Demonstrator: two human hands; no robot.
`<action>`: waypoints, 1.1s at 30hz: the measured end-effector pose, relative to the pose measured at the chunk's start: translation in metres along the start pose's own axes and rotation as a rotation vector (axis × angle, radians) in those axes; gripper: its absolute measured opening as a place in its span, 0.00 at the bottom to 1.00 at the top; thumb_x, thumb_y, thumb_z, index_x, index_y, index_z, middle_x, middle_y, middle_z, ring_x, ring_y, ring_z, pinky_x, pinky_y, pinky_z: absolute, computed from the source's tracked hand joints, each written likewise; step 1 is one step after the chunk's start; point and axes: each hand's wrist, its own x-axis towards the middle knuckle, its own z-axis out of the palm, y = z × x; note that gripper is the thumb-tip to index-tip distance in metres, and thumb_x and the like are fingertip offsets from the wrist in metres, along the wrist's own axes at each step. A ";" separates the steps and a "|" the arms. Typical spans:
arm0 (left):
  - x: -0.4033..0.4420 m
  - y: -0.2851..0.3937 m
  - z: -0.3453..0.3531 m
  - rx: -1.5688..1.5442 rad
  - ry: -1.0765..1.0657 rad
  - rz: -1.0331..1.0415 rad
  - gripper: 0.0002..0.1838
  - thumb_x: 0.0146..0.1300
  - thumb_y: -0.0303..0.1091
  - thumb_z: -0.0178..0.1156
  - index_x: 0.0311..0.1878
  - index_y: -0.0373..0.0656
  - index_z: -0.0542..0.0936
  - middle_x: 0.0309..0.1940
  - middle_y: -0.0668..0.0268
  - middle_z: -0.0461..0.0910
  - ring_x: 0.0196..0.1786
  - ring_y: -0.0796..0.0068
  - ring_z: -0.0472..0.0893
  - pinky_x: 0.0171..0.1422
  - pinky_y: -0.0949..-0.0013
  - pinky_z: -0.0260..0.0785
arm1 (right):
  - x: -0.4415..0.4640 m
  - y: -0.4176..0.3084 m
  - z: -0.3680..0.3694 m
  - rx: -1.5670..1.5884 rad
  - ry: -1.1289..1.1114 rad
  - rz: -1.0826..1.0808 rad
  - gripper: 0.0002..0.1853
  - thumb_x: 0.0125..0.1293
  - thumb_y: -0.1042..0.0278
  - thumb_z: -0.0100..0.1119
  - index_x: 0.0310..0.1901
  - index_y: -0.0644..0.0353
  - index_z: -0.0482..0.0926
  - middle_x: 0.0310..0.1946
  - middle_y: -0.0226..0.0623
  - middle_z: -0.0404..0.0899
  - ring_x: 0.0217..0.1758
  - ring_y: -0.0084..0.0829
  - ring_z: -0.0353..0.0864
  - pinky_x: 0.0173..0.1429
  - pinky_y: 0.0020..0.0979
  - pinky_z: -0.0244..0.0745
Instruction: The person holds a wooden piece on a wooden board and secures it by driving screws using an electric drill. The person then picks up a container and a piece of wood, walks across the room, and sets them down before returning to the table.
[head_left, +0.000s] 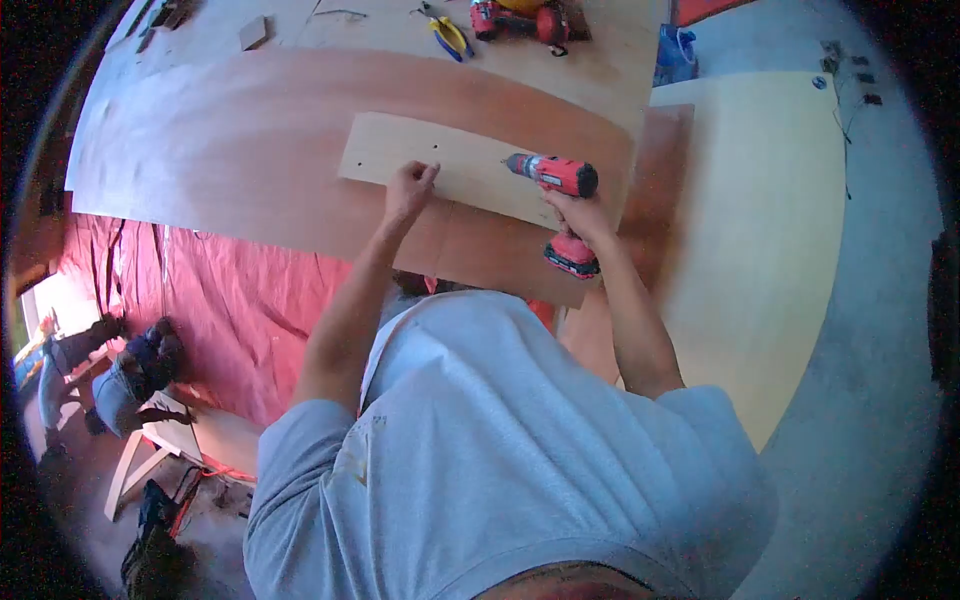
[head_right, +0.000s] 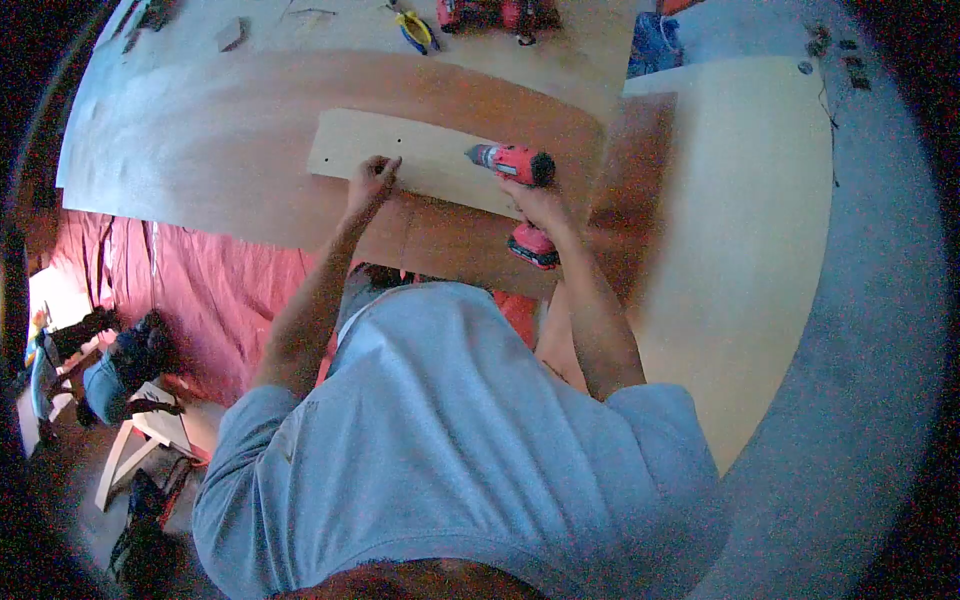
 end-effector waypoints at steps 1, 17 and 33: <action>-0.002 0.011 -0.007 0.175 0.114 0.122 0.26 0.70 0.55 0.64 0.46 0.36 0.85 0.36 0.54 0.88 0.40 0.60 0.87 0.48 0.58 0.77 | -0.009 -0.007 -0.001 0.071 0.018 0.005 0.21 0.67 0.39 0.63 0.34 0.51 0.80 0.20 0.24 0.73 0.21 0.22 0.69 0.28 0.32 0.67; 0.032 0.012 -0.021 0.618 -0.049 0.159 0.24 0.64 0.58 0.67 0.38 0.43 0.82 0.35 0.52 0.86 0.44 0.48 0.86 0.48 0.47 0.75 | -0.011 -0.025 0.003 0.064 0.088 0.068 0.12 0.66 0.57 0.67 0.30 0.52 0.78 0.18 0.24 0.73 0.17 0.20 0.71 0.22 0.27 0.67; 0.040 0.030 0.112 0.483 -0.144 0.598 0.14 0.66 0.34 0.62 0.54 0.50 0.82 0.46 0.54 0.86 0.52 0.49 0.84 0.55 0.47 0.76 | -0.020 -0.021 0.002 0.090 0.118 0.079 0.12 0.65 0.57 0.69 0.31 0.54 0.79 0.20 0.26 0.74 0.18 0.21 0.72 0.23 0.30 0.68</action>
